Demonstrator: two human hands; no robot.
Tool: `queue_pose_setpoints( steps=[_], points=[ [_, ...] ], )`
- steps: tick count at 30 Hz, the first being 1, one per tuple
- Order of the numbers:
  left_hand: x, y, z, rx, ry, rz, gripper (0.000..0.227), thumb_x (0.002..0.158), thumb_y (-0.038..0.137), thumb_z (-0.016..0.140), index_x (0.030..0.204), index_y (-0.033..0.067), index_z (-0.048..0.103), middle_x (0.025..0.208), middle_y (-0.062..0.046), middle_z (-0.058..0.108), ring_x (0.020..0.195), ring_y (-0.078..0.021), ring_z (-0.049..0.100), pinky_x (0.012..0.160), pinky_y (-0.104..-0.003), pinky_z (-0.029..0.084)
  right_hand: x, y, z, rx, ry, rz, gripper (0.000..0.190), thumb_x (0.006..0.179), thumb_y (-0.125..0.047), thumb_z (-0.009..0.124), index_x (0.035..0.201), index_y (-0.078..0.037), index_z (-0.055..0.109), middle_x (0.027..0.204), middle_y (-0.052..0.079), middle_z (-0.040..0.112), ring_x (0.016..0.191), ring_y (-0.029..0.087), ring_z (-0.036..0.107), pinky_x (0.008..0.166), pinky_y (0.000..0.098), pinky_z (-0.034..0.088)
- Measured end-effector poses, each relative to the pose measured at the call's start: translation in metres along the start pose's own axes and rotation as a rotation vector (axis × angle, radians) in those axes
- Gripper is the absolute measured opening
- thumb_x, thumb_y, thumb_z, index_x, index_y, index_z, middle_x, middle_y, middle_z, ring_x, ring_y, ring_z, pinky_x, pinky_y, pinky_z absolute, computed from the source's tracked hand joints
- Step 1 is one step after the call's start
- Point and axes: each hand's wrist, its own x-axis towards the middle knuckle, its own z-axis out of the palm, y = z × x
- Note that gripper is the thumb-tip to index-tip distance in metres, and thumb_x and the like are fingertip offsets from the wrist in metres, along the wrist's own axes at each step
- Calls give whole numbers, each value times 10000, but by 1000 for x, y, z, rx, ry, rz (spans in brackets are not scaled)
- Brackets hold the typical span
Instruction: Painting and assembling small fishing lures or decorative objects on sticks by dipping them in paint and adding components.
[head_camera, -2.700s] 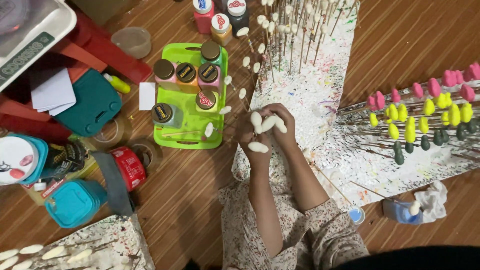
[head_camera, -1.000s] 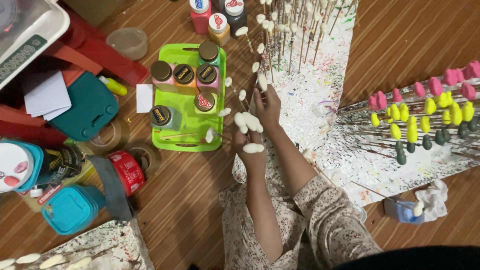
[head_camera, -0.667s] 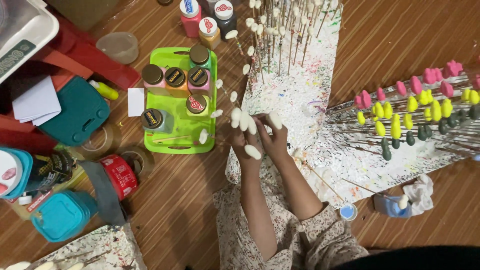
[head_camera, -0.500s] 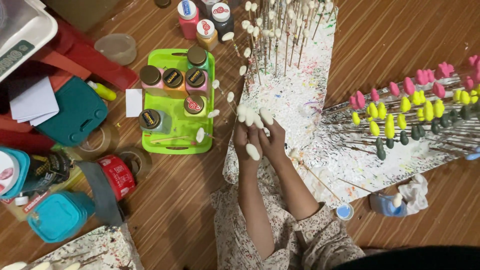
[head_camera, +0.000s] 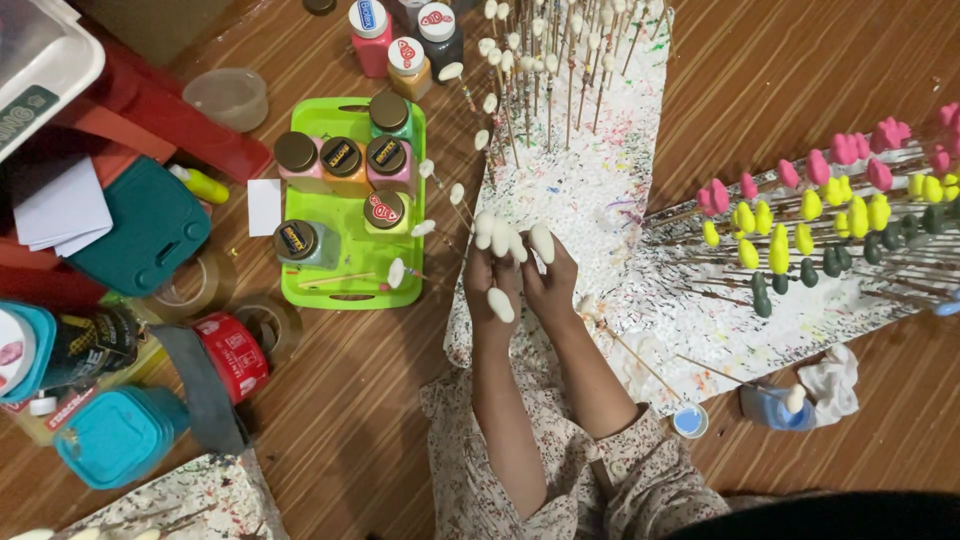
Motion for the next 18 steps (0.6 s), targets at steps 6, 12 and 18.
queue_pose_setpoints(
  steps=[6,12,18],
  points=[
    [1,-24,-24,-20,-48,42,1103,663,617,846,1468,9,399,1043,-92,425,1005,-256,516,1078,-481,406,12,-14,-7,-47,-51,17,202,900,98,703,1084,19,732,942,145,740,752,335,698,709,442,560],
    [-12,-39,-50,-35,-18,-45,1159,617,650,870,1460,20,385,1106,-118,439,1029,-258,506,1075,-469,415,16,-17,-8,-23,-85,-2,145,933,88,654,1044,25,724,907,182,713,706,393,647,666,465,538],
    [17,-1,8,-131,-11,-60,1057,714,588,872,1503,80,385,1172,-18,412,1074,-127,476,1093,-388,435,24,-25,-7,-16,-131,-33,140,959,38,645,1065,12,734,958,165,730,733,378,675,694,439,551]
  ],
)
